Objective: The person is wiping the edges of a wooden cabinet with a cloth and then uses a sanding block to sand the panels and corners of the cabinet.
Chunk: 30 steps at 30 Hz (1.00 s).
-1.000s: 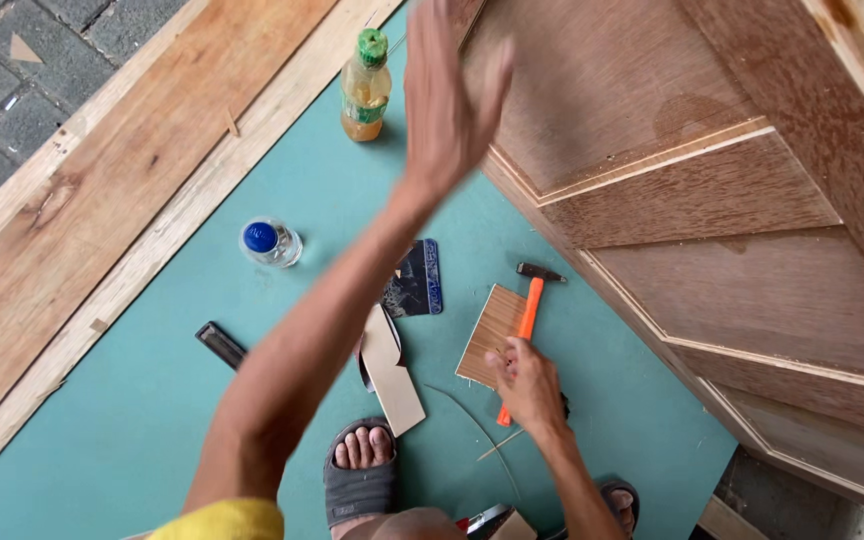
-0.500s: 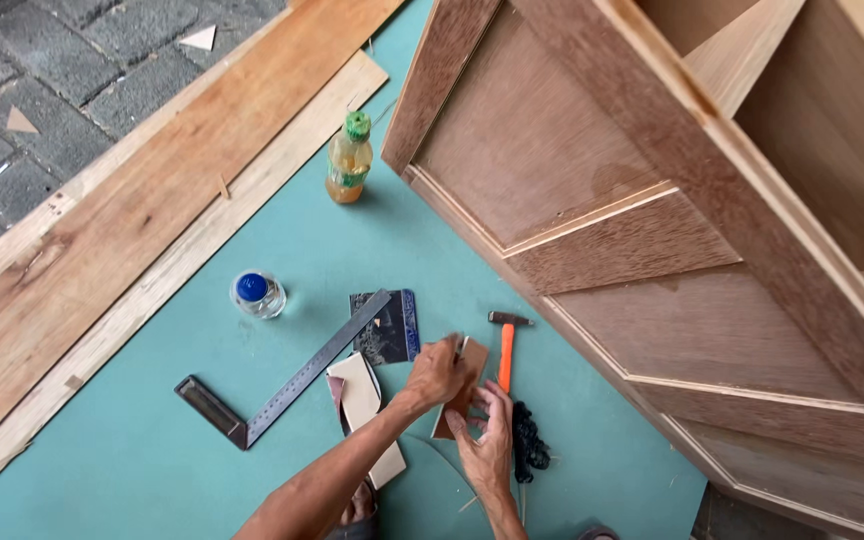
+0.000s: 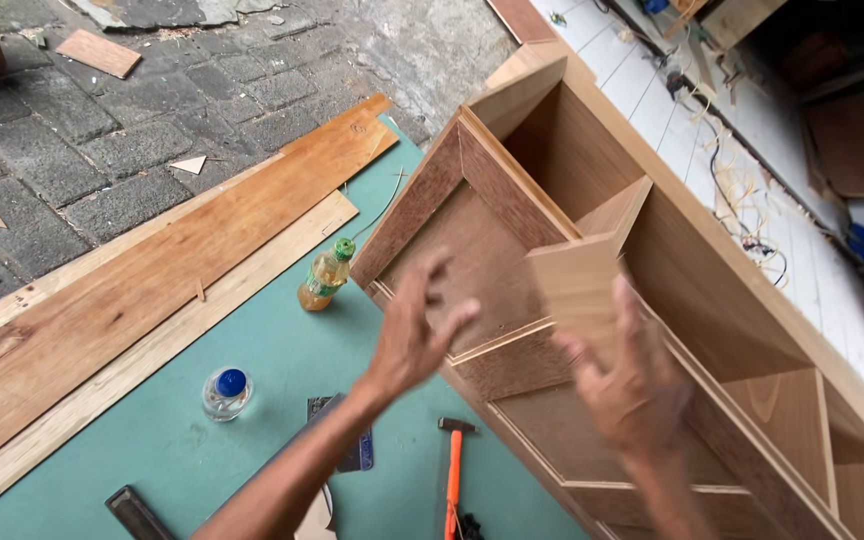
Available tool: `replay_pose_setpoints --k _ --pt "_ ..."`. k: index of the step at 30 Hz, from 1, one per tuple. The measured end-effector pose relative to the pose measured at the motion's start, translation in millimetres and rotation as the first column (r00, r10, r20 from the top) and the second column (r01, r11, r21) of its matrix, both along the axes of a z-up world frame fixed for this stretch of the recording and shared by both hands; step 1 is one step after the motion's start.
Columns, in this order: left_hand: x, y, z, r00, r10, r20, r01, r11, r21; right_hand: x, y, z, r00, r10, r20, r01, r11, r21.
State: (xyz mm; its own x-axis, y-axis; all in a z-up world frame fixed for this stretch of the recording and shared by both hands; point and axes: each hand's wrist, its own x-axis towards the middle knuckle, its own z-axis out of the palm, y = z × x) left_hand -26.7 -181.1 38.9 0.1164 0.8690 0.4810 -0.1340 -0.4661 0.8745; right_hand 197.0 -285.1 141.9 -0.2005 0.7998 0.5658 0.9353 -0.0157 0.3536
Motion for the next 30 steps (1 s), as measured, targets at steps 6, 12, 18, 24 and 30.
replay_pose_setpoints --k 6,12,18,24,30 --pt "17.7 152.7 -29.0 0.958 0.257 -0.129 -0.235 0.958 0.165 33.7 83.8 68.9 0.888 0.039 0.458 -0.063 0.997 0.036" --pt "23.1 176.3 -48.4 0.973 0.061 -0.223 -0.036 0.993 0.115 41.6 93.5 62.9 0.743 -0.083 0.664 0.076 0.996 0.039" --pt "12.9 176.0 -45.7 0.943 0.074 -0.323 0.020 0.960 0.280 16.5 130.2 61.8 0.835 0.033 0.549 0.037 0.993 -0.116" --pt "12.5 178.3 -40.4 0.922 0.056 -0.382 0.023 0.980 0.198 -3.1 176.4 58.5 0.799 0.061 0.599 0.015 0.993 -0.121" --pt "14.6 181.6 -38.6 0.903 0.044 -0.428 0.018 0.990 0.141 -83.9 248.9 63.2 0.876 0.097 0.473 -0.034 0.990 -0.140"
